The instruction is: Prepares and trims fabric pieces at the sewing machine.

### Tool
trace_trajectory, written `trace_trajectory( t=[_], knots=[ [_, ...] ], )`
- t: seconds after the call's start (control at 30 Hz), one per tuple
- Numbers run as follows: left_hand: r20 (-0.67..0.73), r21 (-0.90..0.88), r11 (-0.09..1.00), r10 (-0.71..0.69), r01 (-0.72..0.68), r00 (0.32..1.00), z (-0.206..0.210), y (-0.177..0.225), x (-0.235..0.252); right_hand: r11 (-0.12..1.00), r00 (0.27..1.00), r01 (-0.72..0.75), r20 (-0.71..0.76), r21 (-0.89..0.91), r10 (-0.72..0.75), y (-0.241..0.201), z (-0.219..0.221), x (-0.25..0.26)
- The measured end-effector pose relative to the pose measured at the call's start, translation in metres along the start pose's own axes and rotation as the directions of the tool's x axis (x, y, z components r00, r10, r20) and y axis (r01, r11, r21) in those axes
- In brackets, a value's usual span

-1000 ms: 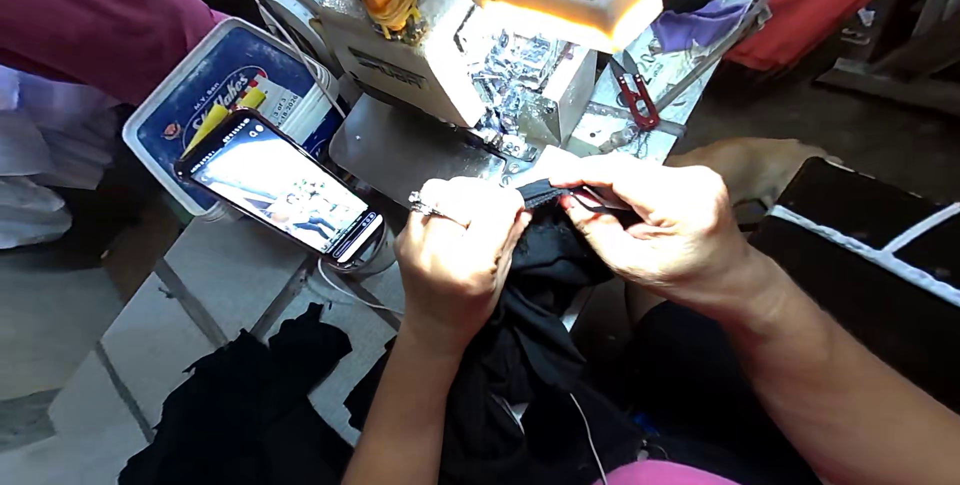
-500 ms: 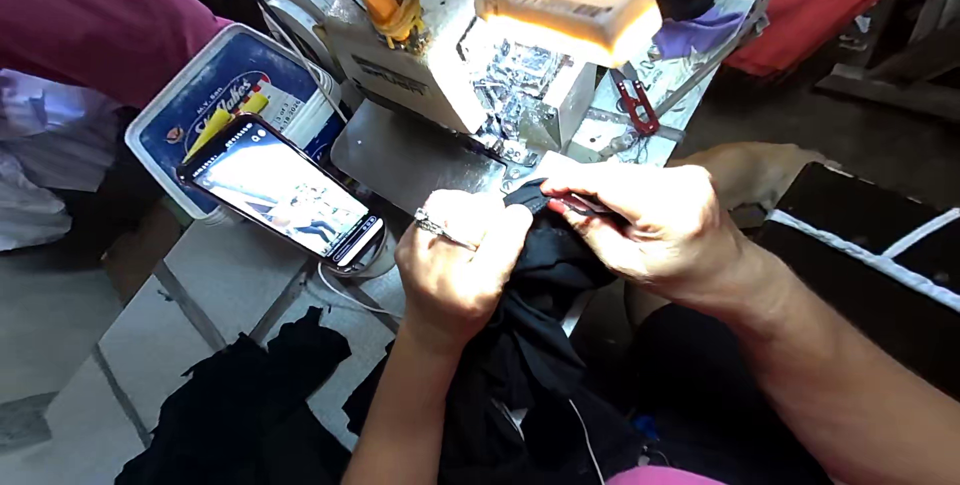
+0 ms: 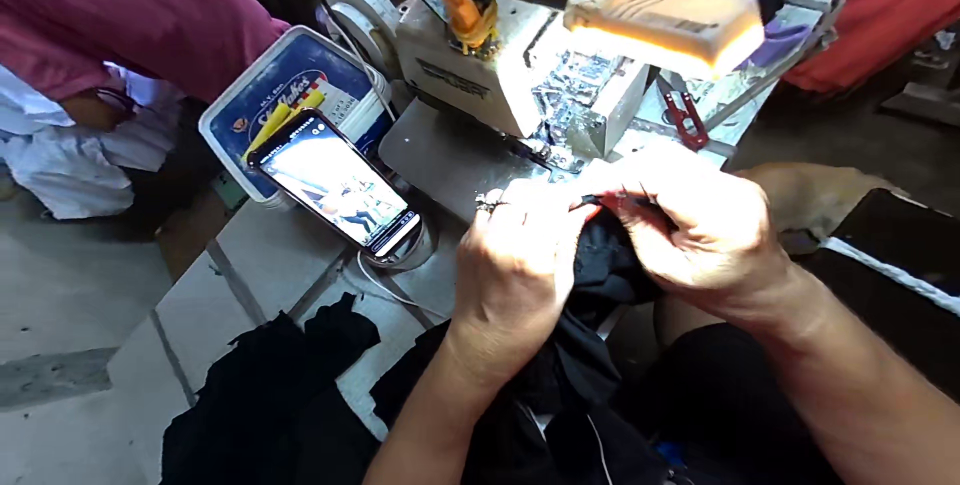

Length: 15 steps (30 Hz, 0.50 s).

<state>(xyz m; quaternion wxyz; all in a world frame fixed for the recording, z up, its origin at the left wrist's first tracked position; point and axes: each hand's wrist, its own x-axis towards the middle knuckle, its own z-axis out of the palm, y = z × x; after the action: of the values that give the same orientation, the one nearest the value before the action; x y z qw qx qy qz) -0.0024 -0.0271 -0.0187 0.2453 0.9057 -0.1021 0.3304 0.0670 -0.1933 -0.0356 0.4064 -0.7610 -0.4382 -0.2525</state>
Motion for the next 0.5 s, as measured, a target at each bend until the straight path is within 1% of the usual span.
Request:
trace_trajectory(
  t=[0.13,0.23,0.3,0.4,0.47,0.5],
  knots=[
    [0.126,-0.159,0.972,-0.156,0.175,0.980,-0.009,0.011,0.003,0.999,0.999,-0.017,0.028,0.036,0.016,-0.004,-0.001,0.000],
    [0.219,-0.317,0.906,-0.217,0.280,0.951,-0.012,0.012,0.004,0.995,0.997,-0.070,0.044,0.068,0.068,-0.007,-0.003,0.001],
    [0.273,-0.382,0.870,-0.216,0.312,0.937,-0.015,0.007,0.005,0.992,0.995,-0.090,0.047,0.093,0.086,-0.007,-0.003,0.001],
    [0.306,-0.428,0.834,-0.228,0.347,0.925,-0.018,0.003,0.006,0.996,0.997,-0.077,0.012,0.044,0.077,-0.007,-0.001,0.000],
    [0.291,-0.460,0.819,-0.225,0.342,0.930,-0.017,0.001,0.005,0.998,0.998,-0.069,-0.005,0.016,0.069,-0.007,0.000,0.001],
    [0.265,-0.446,0.836,-0.218,0.319,0.940,-0.016,-0.001,0.004,0.998,0.998,-0.067,-0.008,0.012,0.067,-0.008,0.000,0.001]
  ],
)
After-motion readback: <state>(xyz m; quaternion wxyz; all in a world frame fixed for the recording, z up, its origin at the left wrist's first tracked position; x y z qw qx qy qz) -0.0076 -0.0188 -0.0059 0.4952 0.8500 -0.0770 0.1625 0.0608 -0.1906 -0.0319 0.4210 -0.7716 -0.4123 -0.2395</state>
